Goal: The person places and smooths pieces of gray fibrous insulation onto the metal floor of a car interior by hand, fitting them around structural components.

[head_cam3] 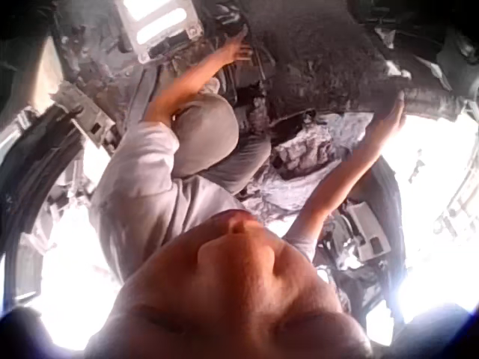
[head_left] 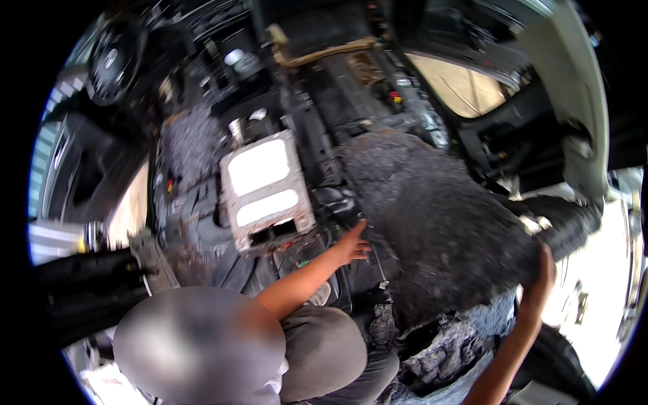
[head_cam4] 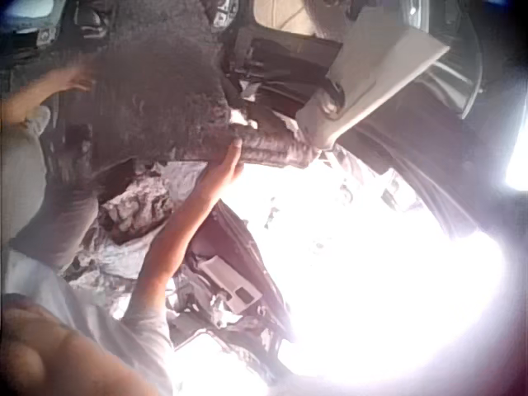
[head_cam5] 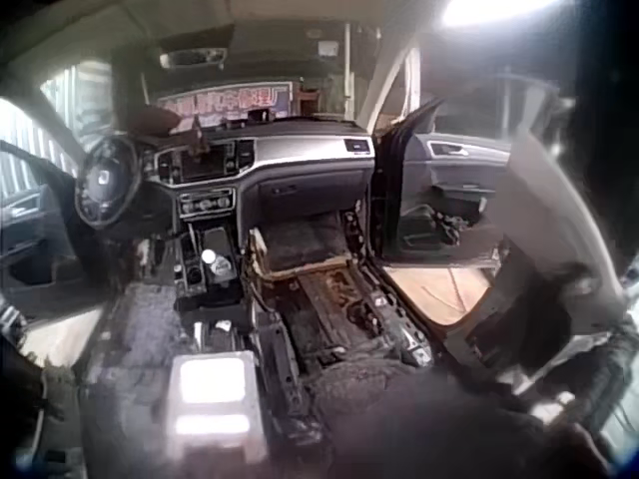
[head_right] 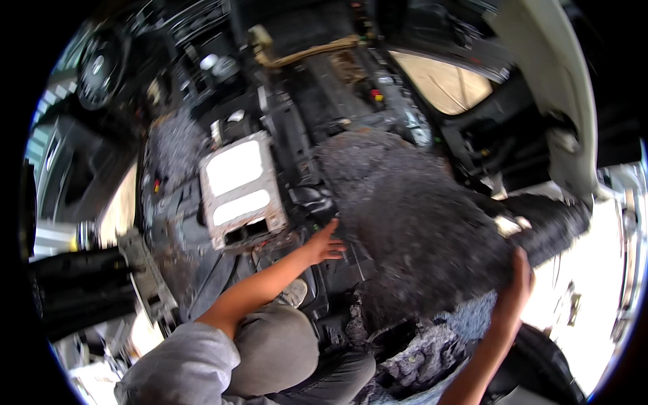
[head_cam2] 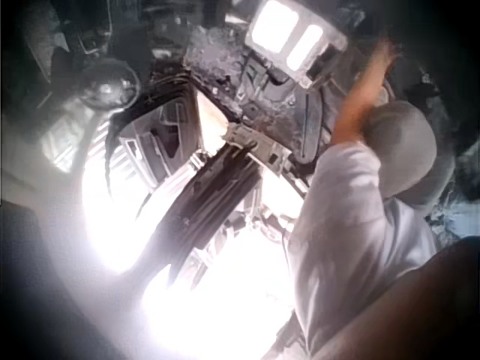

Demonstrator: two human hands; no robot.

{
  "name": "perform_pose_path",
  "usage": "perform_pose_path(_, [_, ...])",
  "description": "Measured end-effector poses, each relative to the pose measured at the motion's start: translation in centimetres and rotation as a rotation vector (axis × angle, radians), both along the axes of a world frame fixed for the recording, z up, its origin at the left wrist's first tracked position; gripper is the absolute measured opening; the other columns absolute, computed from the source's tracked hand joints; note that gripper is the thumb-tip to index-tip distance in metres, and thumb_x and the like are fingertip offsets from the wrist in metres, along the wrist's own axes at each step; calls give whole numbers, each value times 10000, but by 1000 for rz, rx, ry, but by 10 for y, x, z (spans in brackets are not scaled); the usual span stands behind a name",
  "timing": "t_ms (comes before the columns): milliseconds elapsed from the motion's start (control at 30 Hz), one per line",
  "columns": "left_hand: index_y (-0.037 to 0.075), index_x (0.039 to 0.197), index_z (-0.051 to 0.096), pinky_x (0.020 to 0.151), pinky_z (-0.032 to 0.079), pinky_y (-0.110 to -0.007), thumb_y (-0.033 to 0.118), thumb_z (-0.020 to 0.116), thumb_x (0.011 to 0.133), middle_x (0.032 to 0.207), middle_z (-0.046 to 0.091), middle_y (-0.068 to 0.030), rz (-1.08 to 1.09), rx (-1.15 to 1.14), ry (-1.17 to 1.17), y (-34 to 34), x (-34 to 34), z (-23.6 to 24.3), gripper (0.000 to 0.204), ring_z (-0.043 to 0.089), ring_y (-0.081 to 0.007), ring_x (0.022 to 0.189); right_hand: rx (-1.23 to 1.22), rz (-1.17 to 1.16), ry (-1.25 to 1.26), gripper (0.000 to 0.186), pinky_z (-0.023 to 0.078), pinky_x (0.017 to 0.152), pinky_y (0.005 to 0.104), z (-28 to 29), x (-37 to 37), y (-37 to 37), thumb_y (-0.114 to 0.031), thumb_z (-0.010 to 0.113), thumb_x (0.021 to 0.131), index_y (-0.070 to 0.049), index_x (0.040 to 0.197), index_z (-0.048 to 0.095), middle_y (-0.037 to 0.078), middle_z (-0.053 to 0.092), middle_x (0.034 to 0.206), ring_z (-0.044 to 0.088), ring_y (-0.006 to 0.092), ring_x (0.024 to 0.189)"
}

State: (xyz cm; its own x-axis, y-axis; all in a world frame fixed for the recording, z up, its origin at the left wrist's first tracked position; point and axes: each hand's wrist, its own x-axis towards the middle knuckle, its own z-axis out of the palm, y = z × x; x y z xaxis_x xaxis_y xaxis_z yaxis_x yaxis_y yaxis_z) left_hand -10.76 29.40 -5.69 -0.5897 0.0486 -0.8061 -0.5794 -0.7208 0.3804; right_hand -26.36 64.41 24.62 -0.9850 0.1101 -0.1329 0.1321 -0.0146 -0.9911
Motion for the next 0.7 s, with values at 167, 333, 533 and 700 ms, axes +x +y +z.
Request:
perform_pose_path(167, [27, 1467, 247, 918, 546, -507, 571, 611, 930, 1231, 600, -256, 90, 427, 300, 54, -7, 26, 847, 663, -365, 1039, 55, 58, 28, 429, 463, 1022, 376, 21, 23, 5, -247, 654, 956, 14, 1291, 595, 141, 619, 1292, 588, 243, 1194])
perform_pose_path(333, [88, 1241, 499, 765, 573, -418, 512, 598, 955, 1038, 683, -149, -42, 241, 620, 34, 35, 113, 521, 702, -266, 890, 107, 122, -56, 436, 471, 1013, 388, -3, 99, -52, -251, 661, 946, 17, 1282, 593, 148, 616, 1292, 590, 255, 1185])
perform_pose_path(533, [67, 1193, 595, 710, 533, -281, 391, 656, 951, 988, 697, -90, 73, -371, 461, -15, 228, 63, 410, 688, -159, 832, 89, 323, -360, 443, 480, 1001, 403, -70, 246, -127, -256, 668, 934, 21, 1271, 590, 156, 612, 1292, 592, 269, 1174])
perform_pose_path(700, [28, 1215, 572, 891, 523, -497, 421, 608, 903, 1215, 612, -235, -538, -1178, -236, -95, 458, 29, 504, 640, -419, 1064, 81, 459, -601, 450, 489, 992, 415, -105, 384, -146, -260, 675, 924, 24, 1262, 588, 163, 608, 1292, 594, 281, 1165])
